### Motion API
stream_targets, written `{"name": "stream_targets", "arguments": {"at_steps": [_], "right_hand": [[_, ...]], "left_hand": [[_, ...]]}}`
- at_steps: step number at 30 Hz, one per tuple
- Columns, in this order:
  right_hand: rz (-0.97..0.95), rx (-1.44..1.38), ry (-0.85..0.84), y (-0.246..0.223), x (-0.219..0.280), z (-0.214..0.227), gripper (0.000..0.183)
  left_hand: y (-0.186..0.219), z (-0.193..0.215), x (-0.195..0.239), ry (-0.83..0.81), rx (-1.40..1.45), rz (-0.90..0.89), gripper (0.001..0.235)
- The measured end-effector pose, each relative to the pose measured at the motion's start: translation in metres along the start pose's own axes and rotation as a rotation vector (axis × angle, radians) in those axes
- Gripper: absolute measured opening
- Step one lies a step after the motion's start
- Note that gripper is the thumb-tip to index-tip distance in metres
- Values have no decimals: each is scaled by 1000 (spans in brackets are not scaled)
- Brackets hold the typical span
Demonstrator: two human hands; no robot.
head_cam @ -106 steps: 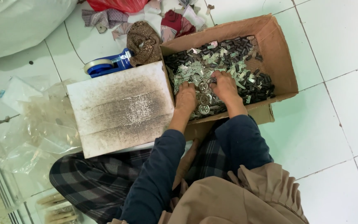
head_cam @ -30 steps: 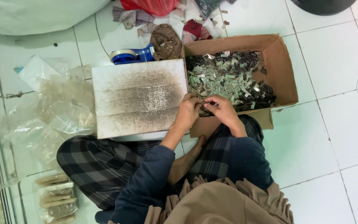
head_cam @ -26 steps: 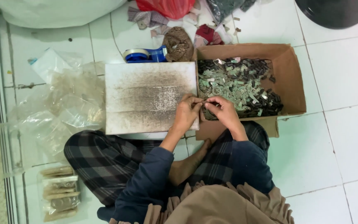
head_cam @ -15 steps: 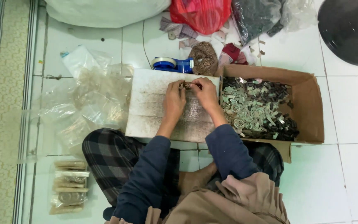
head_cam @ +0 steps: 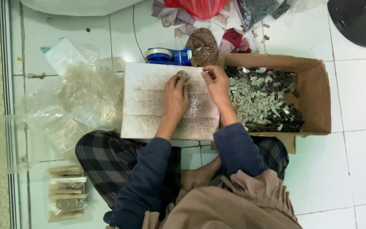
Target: Sorting and packaging small metal washers into plastic bags using a template board.
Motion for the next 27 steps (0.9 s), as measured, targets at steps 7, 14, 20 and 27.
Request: {"name": "stream_targets", "arguments": {"at_steps": [7,14,20,27], "right_hand": [[-108,25,82,109,10,117,13],[-179,446,-88,200,42,124,30],[-225,578,-212,177,41,108,38],[-299,392,-134,193,40,111,27]], "left_hand": [[117,-62,-3,-158,204,-319,26],[150,-227,33,-516,-301,-356,20],[132,-263,48,-779,-477,-313,27],[142,-230,37,-539,-344,-329,18]]}}
Point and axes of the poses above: each hand's wrist, its own x-axis away from the middle knuckle, its own z-axis out of the back of the hand, y = z × x, the point moved 8 cm from there along -x, towards the middle knuckle, and after that the axes turned 4 degrees about -z, right-handed, at the moved point
